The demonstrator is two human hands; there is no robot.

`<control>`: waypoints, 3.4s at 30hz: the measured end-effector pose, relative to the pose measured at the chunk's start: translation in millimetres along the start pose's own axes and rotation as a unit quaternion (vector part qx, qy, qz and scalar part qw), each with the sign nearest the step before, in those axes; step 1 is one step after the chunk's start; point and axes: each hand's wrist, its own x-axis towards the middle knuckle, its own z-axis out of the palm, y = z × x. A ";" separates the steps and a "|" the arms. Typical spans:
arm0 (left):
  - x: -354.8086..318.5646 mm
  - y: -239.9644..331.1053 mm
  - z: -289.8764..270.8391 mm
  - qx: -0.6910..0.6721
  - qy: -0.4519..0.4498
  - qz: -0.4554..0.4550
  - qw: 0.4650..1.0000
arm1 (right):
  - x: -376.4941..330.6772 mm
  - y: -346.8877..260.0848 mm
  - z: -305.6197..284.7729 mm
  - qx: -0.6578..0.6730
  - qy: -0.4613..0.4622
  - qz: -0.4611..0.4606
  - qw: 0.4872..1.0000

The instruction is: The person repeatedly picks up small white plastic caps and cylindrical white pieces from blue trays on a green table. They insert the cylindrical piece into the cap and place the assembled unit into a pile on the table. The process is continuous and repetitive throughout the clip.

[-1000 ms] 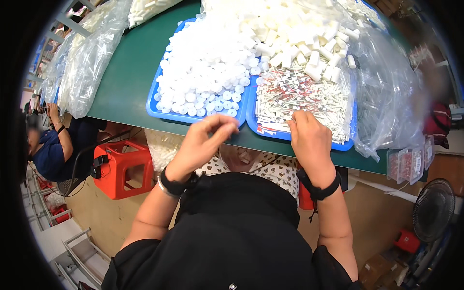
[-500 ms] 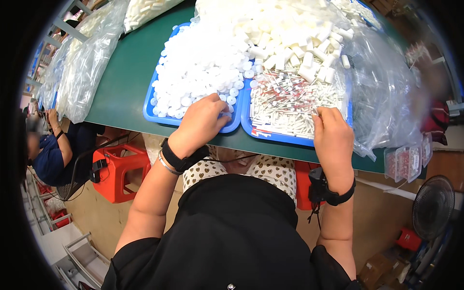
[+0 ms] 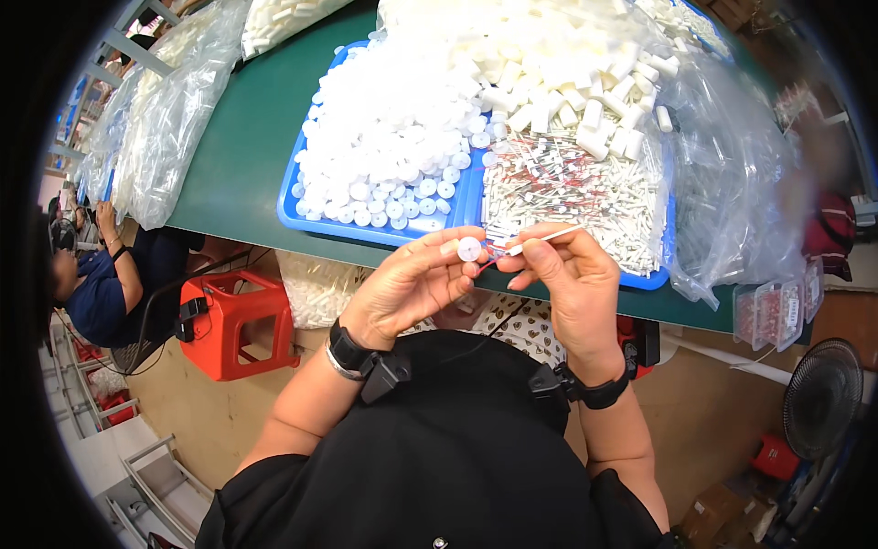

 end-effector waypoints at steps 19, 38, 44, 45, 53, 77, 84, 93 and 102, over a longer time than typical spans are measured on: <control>-2.6 -15.6 4.9 -0.013 0.076 0.034 0.996 | -3.8 10.7 8.5 -0.117 0.031 -0.034 0.992; -0.8 -21.5 3.5 -0.001 0.061 0.034 0.998 | -9.7 21.8 13.1 -0.107 0.035 -0.091 0.989; -0.4 -22.1 1.4 -0.041 0.066 0.027 0.997 | -9.9 25.1 6.2 -0.247 -0.030 -0.214 0.945; 0.1 -23.0 0.3 -0.050 0.065 0.025 0.996 | -8.4 24.0 5.4 -0.269 -0.051 -0.233 0.933; 1.8 -24.4 -1.3 -0.083 0.046 0.020 0.995 | -4.3 27.5 7.1 -0.323 -0.049 -0.291 0.899; 0.2 -33.4 -4.0 0.019 0.072 0.063 0.995 | -10.8 15.5 11.6 -0.282 -0.051 0.054 0.957; 5.5 -42.8 -13.5 -0.025 0.077 0.052 0.995 | -5.3 35.8 18.0 -0.496 -0.039 -0.279 0.822; -4.1 -27.6 -10.1 0.009 0.130 0.095 0.987 | 32.4 33.7 -7.9 -0.555 -0.048 -0.248 0.793; -5.6 -17.9 8.0 0.065 0.153 0.112 0.980 | 48.6 39.8 -10.1 -0.689 -0.104 -0.236 0.677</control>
